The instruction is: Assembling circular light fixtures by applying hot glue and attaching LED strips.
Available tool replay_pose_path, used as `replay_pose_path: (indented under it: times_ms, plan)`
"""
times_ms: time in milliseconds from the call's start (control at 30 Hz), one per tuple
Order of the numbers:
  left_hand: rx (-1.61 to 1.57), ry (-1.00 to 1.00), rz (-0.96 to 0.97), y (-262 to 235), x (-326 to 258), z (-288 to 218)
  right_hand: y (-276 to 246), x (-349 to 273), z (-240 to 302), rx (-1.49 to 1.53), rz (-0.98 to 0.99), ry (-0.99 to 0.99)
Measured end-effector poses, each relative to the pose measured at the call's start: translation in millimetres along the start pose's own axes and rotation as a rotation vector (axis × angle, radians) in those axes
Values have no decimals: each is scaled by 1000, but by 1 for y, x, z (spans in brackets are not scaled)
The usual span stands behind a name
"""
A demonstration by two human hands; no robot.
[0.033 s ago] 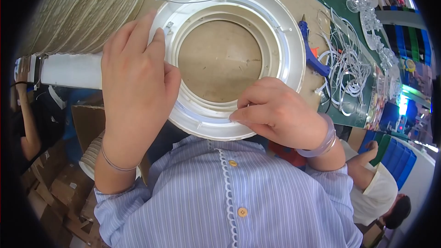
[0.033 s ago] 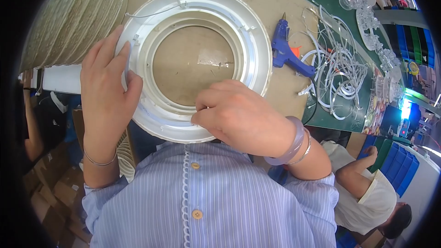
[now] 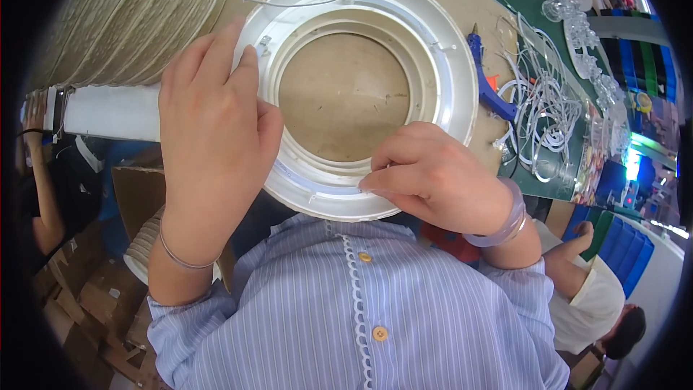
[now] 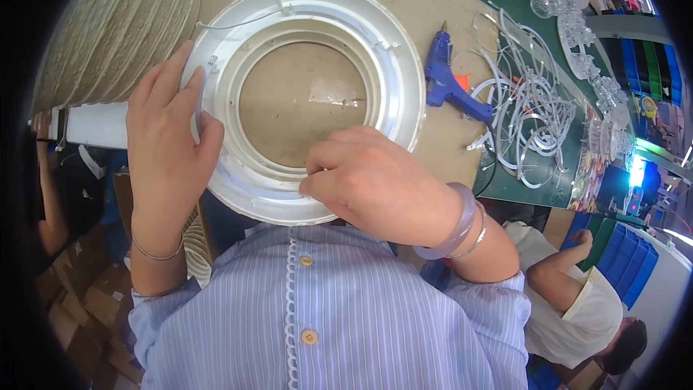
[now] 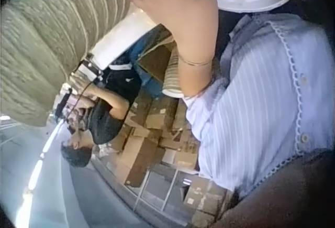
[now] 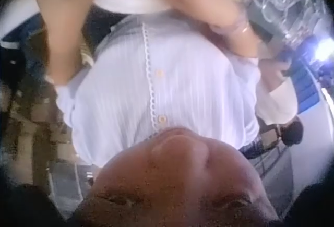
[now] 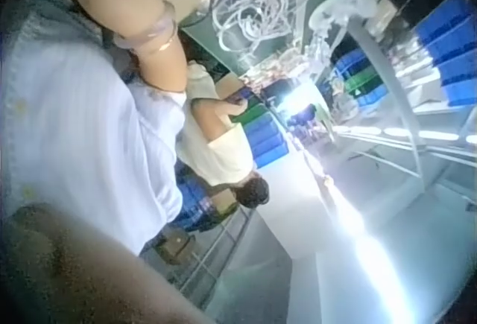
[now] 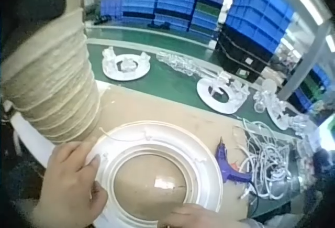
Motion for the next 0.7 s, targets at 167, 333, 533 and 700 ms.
replay_pose_path:
  times_ms: [167, 333, 533, 700]
  plan:
    - [-27, -18, -6, 1, -1, 0, 7, 0, -5, 35, 47, -26]
    - [-29, 5, -26, 2, -4, 2, 8, 2, -2, 70, 10, -18]
    - [-14, -20, -7, 1, -3, 3, 6, 0, 0, 87, -15, -35]
    - [-51, -21, 5, 4, -2, 3, 3, 0, 0, 119, -45, -34]
Point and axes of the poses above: each hand's wrist, its own x-axis towards the middle knuckle, its own y-axis out of the palm, z = x × y, the point moved 10 cm from there along x, towards the middle knuckle, and after that the axes turned 14 degrees about -y, right-handed, at the moved point
